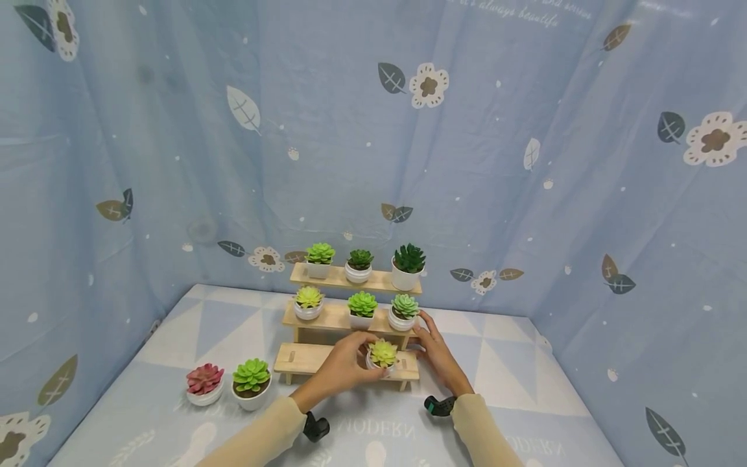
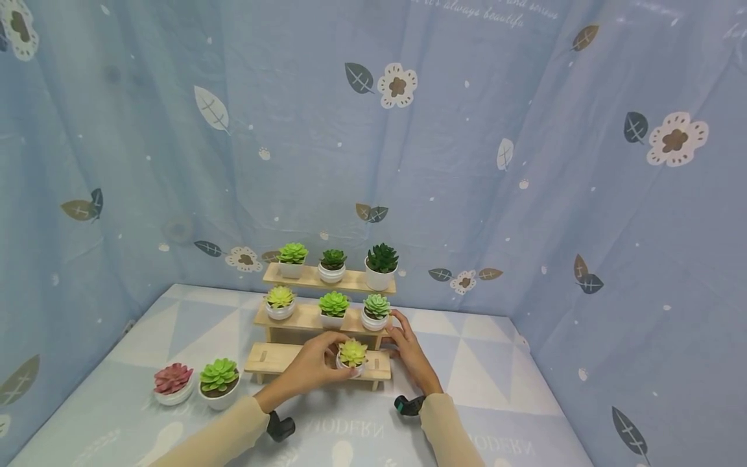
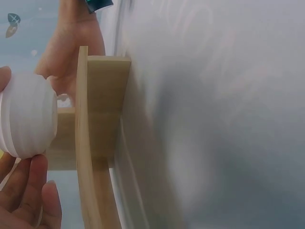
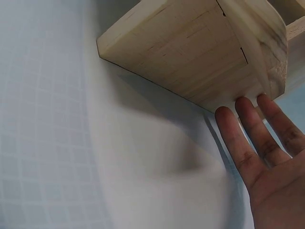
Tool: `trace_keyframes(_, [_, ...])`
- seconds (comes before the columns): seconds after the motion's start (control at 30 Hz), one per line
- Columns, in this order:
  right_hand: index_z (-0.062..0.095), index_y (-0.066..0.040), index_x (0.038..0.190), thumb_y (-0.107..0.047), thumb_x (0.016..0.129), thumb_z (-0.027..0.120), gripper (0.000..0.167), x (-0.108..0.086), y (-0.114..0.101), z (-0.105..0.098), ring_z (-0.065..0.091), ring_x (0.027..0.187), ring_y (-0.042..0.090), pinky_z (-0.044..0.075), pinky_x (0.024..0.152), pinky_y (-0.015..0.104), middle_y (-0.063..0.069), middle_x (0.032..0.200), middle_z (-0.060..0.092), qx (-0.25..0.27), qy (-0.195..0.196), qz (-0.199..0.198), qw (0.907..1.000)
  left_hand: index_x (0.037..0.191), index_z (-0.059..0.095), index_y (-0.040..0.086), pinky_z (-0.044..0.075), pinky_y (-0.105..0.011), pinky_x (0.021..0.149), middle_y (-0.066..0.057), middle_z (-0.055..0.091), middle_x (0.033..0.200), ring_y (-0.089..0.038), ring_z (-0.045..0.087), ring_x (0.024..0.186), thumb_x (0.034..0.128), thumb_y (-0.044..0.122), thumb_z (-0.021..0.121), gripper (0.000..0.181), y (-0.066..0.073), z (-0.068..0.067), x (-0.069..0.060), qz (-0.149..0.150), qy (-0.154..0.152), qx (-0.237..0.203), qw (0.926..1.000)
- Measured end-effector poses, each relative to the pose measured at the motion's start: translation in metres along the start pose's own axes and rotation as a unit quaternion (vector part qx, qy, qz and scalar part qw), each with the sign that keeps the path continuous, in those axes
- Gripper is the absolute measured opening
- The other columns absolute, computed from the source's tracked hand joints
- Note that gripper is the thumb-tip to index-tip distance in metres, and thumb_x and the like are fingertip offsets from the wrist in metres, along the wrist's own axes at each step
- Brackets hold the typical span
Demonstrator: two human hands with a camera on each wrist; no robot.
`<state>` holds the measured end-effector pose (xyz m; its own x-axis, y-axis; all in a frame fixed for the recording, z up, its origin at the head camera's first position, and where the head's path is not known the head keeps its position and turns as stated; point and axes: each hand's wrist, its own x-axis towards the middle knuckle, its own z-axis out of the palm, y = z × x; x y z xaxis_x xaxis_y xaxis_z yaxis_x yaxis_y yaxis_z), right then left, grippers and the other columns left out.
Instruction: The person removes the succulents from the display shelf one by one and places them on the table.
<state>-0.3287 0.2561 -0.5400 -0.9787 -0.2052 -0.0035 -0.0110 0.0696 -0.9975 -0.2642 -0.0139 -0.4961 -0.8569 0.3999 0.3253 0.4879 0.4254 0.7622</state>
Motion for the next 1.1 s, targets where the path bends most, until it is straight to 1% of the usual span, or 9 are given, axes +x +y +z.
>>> trace_keyframes(0.17, [0.026,-0.035,0.161,-0.052,0.106,0.051,0.063,-0.002,-0.001,0.000,0.058,0.123,0.031,0.049,0.097,0.044,0.016,0.150,0.048,-0.002,-0.001,-0.006,1.0000,0.128,0.066,0.017,0.053,-0.033,0.079,0.006,0.063,0.118,-0.012,0.060,0.095,0.0817,0.044,0.088,0.058,-0.001,-0.007,-0.006,0.001,0.000,-0.003,1.0000])
trace_keyframes(0.3, [0.023,-0.031,0.162,-0.052,0.107,0.049,0.065,-0.001,0.000,-0.002,0.058,0.123,0.033,0.049,0.099,0.047,0.018,0.151,0.046,-0.005,-0.004,-0.010,0.9999,0.127,0.066,0.018,0.054,-0.037,0.079,0.006,0.063,0.115,-0.013,0.060,0.095,0.0827,0.044,0.087,0.056,-0.002,-0.012,-0.011,0.002,-0.002,-0.005,1.0000])
trace_keyframes(0.43, [0.024,-0.034,0.161,-0.051,0.107,0.049,0.062,-0.001,-0.002,-0.003,0.058,0.123,0.032,0.049,0.099,0.046,0.017,0.151,0.047,0.000,-0.005,-0.004,1.0000,0.128,0.066,0.019,0.054,-0.036,0.078,0.007,0.062,0.114,-0.013,0.059,0.094,0.0829,0.045,0.087,0.056,-0.002,-0.017,-0.016,-0.001,-0.003,-0.004,1.0000])
trace_keyframes(0.57, [0.023,-0.031,0.162,-0.049,0.108,0.049,0.063,-0.002,-0.004,-0.002,0.058,0.123,0.032,0.049,0.097,0.045,0.018,0.151,0.047,-0.001,-0.008,-0.007,0.9999,0.130,0.065,0.019,0.052,-0.033,0.077,0.007,0.062,0.114,-0.012,0.058,0.094,0.0829,0.048,0.086,0.059,0.000,-0.022,-0.020,-0.005,-0.005,0.001,1.0000])
trace_keyframes(0.73, [0.025,-0.034,0.161,-0.051,0.106,0.051,0.063,-0.002,-0.004,-0.002,0.058,0.121,0.030,0.050,0.096,0.043,0.017,0.150,0.048,-0.005,-0.005,-0.002,1.0000,0.130,0.065,0.019,0.051,-0.032,0.075,0.007,0.062,0.115,-0.011,0.058,0.094,0.0836,0.048,0.085,0.058,0.001,-0.027,-0.025,-0.002,0.002,0.007,1.0000])
trace_keyframes(0.9, [0.025,-0.033,0.161,-0.053,0.106,0.052,0.065,-0.001,-0.002,0.000,0.058,0.122,0.031,0.050,0.095,0.044,0.018,0.149,0.048,-0.004,-0.004,-0.003,1.0000,0.128,0.066,0.020,0.050,-0.031,0.075,0.007,0.063,0.115,-0.012,0.058,0.094,0.0826,0.048,0.086,0.057,0.002,-0.032,-0.030,-0.004,0.010,0.007,0.9999])
trace_keyframes(0.97, [0.024,-0.031,0.162,-0.052,0.106,0.051,0.066,-0.001,-0.002,0.000,0.058,0.122,0.031,0.050,0.095,0.044,0.018,0.150,0.047,-0.003,-0.006,-0.006,1.0000,0.127,0.067,0.020,0.051,-0.032,0.074,0.007,0.063,0.114,-0.013,0.058,0.094,0.0822,0.049,0.086,0.057,0.002,-0.034,-0.033,-0.005,0.013,0.008,0.9999])
trace_keyframes(1.0, [0.024,-0.032,0.161,-0.053,0.105,0.052,0.066,-0.001,-0.002,0.000,0.058,0.122,0.031,0.050,0.094,0.043,0.017,0.150,0.047,-0.001,-0.005,-0.004,1.0000,0.127,0.067,0.020,0.051,-0.033,0.074,0.007,0.063,0.114,-0.014,0.059,0.094,0.0821,0.049,0.086,0.057,0.001,-0.036,-0.035,-0.006,0.015,0.007,0.9999])
trace_keyframes(1.1, [0.024,-0.030,0.162,-0.052,0.106,0.051,0.066,0.000,-0.001,0.001,0.058,0.122,0.031,0.050,0.093,0.042,0.018,0.150,0.046,-0.002,-0.007,-0.006,1.0000,0.126,0.067,0.020,0.053,-0.037,0.074,0.007,0.063,0.113,-0.014,0.059,0.093,0.0822,0.048,0.086,0.056,0.000,-0.039,-0.039,-0.006,0.022,0.009,0.9997])
